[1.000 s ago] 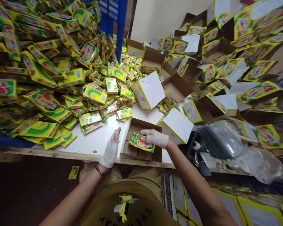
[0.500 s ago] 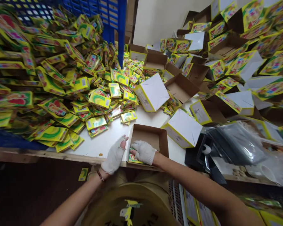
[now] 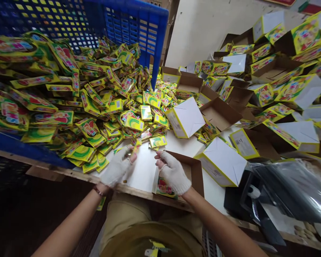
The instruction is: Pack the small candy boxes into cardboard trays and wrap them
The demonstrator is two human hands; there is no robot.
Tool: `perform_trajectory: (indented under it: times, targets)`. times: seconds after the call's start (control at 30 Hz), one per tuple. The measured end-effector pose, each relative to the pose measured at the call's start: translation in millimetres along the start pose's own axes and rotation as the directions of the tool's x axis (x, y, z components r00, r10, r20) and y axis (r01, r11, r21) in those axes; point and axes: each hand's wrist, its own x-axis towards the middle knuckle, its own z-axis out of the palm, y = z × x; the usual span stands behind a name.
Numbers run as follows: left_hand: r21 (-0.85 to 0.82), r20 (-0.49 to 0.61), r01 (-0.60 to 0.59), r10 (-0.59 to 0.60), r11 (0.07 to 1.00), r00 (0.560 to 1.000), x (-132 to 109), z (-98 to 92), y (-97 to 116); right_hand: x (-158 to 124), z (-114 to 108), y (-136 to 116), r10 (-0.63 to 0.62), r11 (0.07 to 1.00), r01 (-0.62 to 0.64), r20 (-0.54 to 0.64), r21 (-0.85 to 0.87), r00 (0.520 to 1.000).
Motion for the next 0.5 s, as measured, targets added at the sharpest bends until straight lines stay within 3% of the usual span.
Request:
perform_trajectory:
  times: [0.07,0.1,0.2,0.3,0.4,0.5]
  targets:
    - [-0.262,0.081,-0.007,0.029,0.965,0.996,-21,17.0,8,8,21,0,0.166,0.968,-0.186,0.125,0.167,0.978]
    - [-0.277,0.094,-0.01,0.038,0.961,0.995,-26,22.8,9,11,30,1,0.211,0.943,-0.25,0.184,0.218,0.96]
    - [-0.022,-0.021,-0.019,0.019,1.0,1.0,-20,21.8,2,16,44,5,0.259,0.922,-0.302,0.193,0.244,0.946]
    - [0.238,-0.134,0.053,-0.021,0.97,0.991,5,-2.2,-17,19,49,11,0.306,0.904,-0.339,0.16,0.261,0.938]
    - [0.36,-0.116,0.099,-0.06,0.928,0.991,14,-27.4,-32,25,63,12,0.377,0.817,-0.427,0.203,0.386,0.904]
    - [0.49,0.0,0.07,-0.08,0.869,0.997,7,-28.8,-28,28,85,0,0.298,0.822,-0.336,0.155,0.46,0.942]
